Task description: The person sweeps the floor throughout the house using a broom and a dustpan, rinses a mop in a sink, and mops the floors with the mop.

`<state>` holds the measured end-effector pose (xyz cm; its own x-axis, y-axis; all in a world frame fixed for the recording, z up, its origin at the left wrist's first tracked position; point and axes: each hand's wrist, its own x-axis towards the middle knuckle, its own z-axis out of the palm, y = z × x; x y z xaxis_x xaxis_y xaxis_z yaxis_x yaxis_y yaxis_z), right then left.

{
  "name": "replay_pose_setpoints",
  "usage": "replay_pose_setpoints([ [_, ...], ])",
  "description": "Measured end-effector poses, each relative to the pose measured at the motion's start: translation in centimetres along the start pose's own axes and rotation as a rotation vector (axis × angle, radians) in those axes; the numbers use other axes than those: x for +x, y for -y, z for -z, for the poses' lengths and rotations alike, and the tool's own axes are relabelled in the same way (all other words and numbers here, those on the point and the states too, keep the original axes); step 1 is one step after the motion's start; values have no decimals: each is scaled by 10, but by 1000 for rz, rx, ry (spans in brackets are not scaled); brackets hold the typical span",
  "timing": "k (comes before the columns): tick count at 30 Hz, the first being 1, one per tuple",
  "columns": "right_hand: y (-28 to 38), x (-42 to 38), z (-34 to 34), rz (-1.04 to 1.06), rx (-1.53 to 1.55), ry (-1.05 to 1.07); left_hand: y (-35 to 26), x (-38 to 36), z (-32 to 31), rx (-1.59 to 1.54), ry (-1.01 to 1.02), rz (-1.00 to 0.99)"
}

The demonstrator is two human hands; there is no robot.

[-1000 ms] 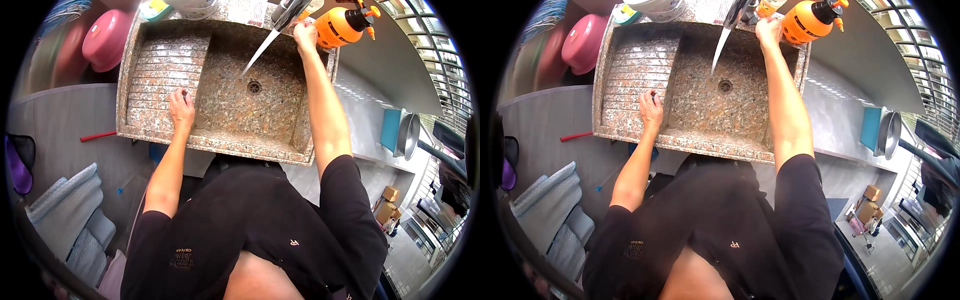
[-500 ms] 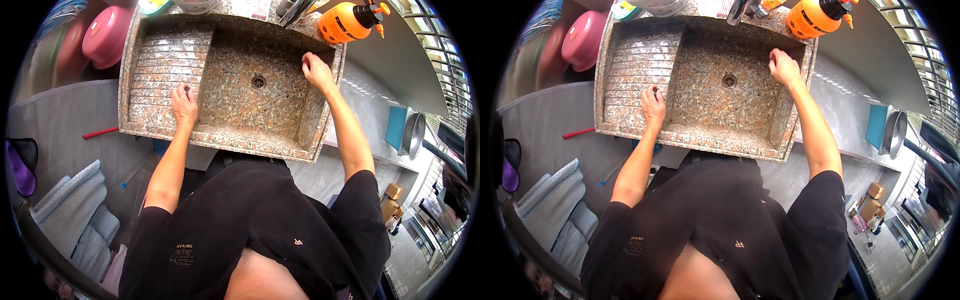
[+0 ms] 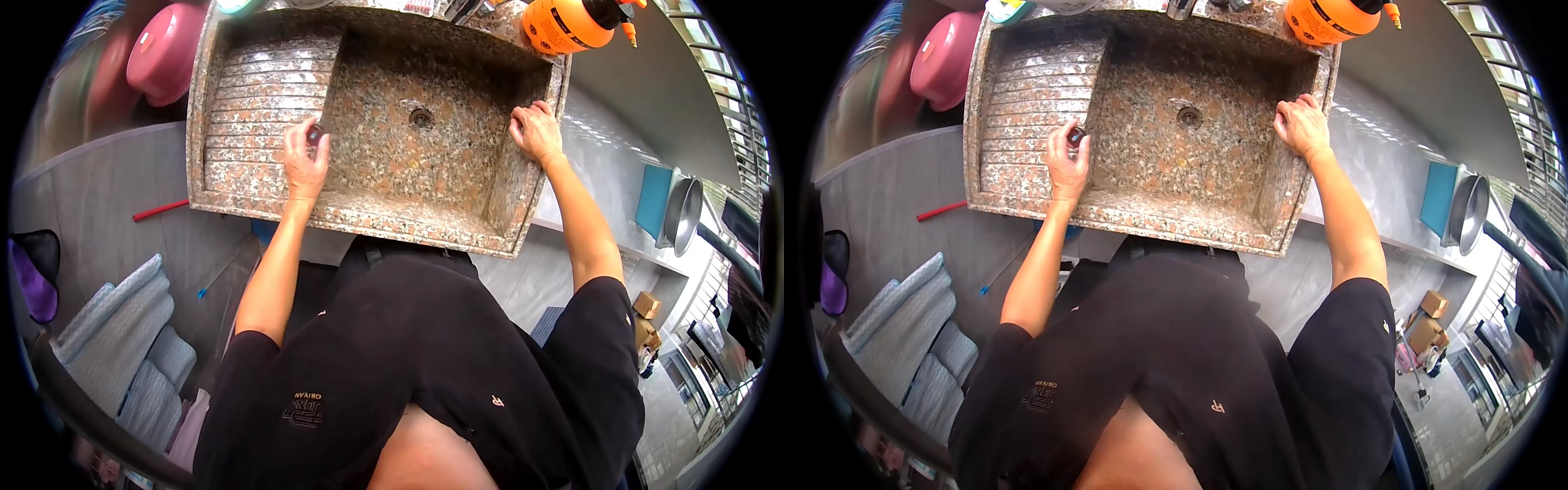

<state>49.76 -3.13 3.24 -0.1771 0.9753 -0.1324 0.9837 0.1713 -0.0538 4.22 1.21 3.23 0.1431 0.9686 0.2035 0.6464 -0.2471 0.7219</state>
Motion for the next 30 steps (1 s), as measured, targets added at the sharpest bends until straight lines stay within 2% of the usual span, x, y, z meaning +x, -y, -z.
replay_pose_setpoints([
  [1, 0, 0, -1, -6, -3, 2, -11, 1, -7, 12, 20, -75],
  [2, -1, 0, -1, -9, -8, 1, -24, 2, -12, -10, 106, -70],
  [8, -3, 1, -9, -35, -33, 8, -17, 5, -84, -241, 184, 366],
  [16, 0, 4, -9, -62, -39, -24, 2, 0, -126, -146, 340, 263],
  [20, -1, 6, -9, -76, -38, -1, -7, 4, -139, -156, 302, 310],
  [25, -2, 6, -14, -83, -53, -10, -1, 3, -158, -90, 365, 219],
  [30, -3, 6, -14, -95, -57, -6, -10, 4, -167, -46, 379, 211],
])
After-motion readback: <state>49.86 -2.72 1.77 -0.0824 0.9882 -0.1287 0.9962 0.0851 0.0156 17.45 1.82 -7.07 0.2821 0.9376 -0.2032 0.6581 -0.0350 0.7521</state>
